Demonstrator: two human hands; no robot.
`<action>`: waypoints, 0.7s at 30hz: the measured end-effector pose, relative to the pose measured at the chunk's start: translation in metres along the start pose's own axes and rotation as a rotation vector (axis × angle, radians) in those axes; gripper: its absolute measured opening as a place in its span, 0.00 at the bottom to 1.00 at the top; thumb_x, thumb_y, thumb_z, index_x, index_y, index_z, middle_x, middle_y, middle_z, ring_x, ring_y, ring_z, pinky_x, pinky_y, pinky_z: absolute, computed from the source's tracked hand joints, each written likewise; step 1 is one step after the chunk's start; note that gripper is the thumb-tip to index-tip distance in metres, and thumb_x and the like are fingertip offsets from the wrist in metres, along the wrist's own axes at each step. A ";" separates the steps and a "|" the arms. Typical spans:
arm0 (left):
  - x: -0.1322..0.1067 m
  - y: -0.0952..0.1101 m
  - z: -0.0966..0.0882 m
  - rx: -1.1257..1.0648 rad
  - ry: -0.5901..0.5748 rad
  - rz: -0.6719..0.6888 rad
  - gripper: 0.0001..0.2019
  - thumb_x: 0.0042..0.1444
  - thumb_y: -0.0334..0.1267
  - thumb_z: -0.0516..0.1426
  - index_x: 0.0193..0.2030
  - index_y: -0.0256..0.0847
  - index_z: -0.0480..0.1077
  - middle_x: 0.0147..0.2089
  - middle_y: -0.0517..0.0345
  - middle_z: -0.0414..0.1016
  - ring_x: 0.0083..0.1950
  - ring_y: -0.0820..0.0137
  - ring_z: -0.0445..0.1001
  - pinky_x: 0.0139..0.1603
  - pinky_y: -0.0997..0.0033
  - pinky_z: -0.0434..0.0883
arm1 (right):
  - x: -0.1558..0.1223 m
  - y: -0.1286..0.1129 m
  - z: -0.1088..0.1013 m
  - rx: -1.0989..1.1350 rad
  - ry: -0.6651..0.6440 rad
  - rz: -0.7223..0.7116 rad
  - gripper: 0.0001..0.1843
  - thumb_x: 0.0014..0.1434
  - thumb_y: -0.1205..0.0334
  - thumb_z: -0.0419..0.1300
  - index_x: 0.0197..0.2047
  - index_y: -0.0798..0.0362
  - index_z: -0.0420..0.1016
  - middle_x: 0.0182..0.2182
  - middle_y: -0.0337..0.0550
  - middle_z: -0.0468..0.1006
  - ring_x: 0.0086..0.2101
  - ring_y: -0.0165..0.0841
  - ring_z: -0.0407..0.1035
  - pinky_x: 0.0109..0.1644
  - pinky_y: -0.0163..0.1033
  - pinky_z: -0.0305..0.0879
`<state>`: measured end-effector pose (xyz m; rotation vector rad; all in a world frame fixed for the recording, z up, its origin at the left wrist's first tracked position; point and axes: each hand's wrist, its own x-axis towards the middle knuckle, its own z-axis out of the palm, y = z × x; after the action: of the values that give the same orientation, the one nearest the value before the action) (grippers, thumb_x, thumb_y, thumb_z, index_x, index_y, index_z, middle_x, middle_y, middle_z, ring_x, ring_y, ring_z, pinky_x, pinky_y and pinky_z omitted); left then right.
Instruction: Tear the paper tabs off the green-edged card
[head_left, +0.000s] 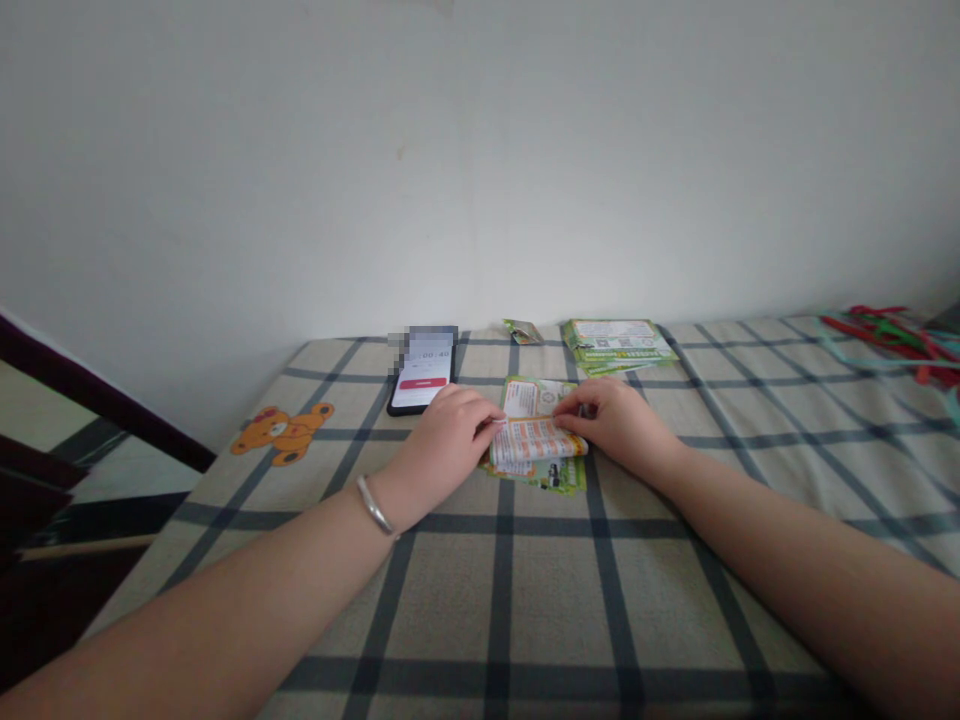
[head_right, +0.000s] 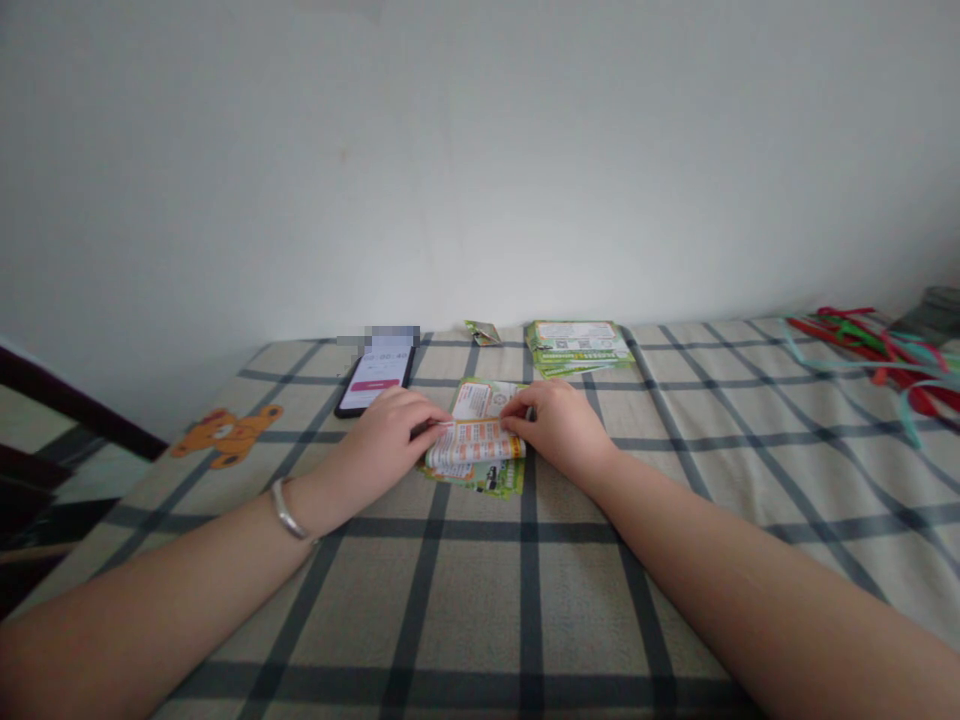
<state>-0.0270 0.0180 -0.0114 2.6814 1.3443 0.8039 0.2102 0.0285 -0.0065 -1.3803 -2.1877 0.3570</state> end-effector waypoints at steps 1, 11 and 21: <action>0.000 0.000 0.000 0.008 -0.001 0.003 0.04 0.59 0.34 0.58 0.37 0.40 0.75 0.37 0.56 0.76 0.42 0.65 0.71 0.47 0.61 0.67 | 0.000 0.001 0.000 -0.002 -0.004 0.003 0.04 0.53 0.63 0.63 0.32 0.47 0.81 0.30 0.39 0.81 0.33 0.35 0.70 0.36 0.40 0.63; 0.001 0.003 -0.003 0.055 -0.034 0.003 0.04 0.60 0.34 0.57 0.38 0.38 0.74 0.38 0.55 0.75 0.43 0.64 0.68 0.48 0.60 0.66 | 0.001 0.007 0.002 -0.024 0.008 -0.001 0.08 0.54 0.59 0.64 0.38 0.47 0.81 0.30 0.40 0.77 0.31 0.33 0.68 0.35 0.39 0.62; 0.001 0.000 0.000 0.031 -0.091 0.186 0.07 0.60 0.30 0.56 0.42 0.42 0.74 0.39 0.56 0.72 0.44 0.65 0.65 0.47 0.64 0.67 | 0.002 0.004 0.003 0.011 -0.023 -0.258 0.08 0.56 0.69 0.63 0.34 0.46 0.82 0.33 0.40 0.79 0.36 0.33 0.70 0.45 0.40 0.63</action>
<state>-0.0268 0.0190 -0.0115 2.8611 1.1110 0.6698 0.2108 0.0320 -0.0105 -1.0747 -2.3434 0.2888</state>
